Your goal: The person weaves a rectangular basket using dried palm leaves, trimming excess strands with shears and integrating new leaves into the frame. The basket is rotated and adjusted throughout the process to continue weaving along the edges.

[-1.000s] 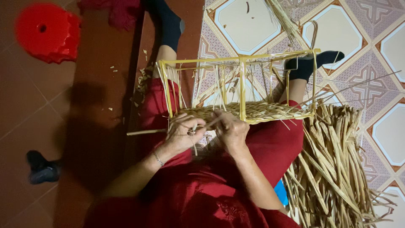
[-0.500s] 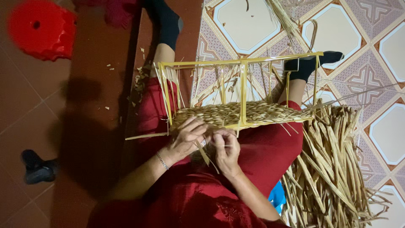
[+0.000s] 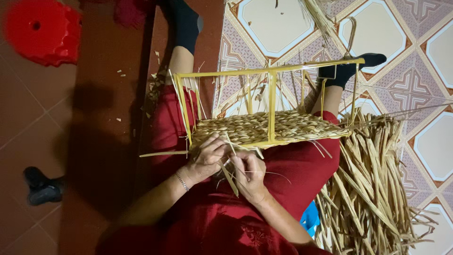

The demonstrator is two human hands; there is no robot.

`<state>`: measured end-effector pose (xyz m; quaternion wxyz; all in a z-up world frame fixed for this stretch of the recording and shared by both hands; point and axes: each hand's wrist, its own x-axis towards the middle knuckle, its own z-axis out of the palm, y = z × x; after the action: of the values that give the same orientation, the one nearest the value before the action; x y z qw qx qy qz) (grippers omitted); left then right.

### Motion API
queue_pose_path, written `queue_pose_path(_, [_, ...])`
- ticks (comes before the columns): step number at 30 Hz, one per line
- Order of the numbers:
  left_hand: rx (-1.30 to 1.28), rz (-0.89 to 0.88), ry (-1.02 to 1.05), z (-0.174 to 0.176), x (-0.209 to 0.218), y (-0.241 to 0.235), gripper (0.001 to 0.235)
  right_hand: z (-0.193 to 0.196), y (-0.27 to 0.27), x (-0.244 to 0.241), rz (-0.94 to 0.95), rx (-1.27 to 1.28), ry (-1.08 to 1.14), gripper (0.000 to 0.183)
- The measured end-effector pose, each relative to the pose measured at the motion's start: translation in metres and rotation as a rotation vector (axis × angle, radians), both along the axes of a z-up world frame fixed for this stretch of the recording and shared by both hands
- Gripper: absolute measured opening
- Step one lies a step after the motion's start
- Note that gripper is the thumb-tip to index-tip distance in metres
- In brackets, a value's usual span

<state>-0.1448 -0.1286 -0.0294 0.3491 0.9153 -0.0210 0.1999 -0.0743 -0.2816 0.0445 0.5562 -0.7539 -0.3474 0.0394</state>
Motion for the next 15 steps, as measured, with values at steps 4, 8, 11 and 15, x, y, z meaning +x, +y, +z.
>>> queue_pose_path(4, [-0.162,-0.006,0.031,0.015,0.011,0.004,0.020,-0.005,0.011,0.012,-0.041,-0.003,0.128,0.003])
queue_pose_path(8, [-0.249,0.062,0.194,0.029,0.016,0.005,0.021,-0.009,0.024,0.032,0.013,-0.009,0.277,0.004])
queue_pose_path(11, [-0.249,0.058,0.183,0.032,0.020,0.005,0.018,-0.002,0.031,0.040,-0.004,-0.078,0.241,0.006])
queue_pose_path(15, [-0.329,0.173,0.363,0.039,0.031,0.014,0.016,0.025,0.031,0.041,0.031,-0.057,-0.038,0.042])
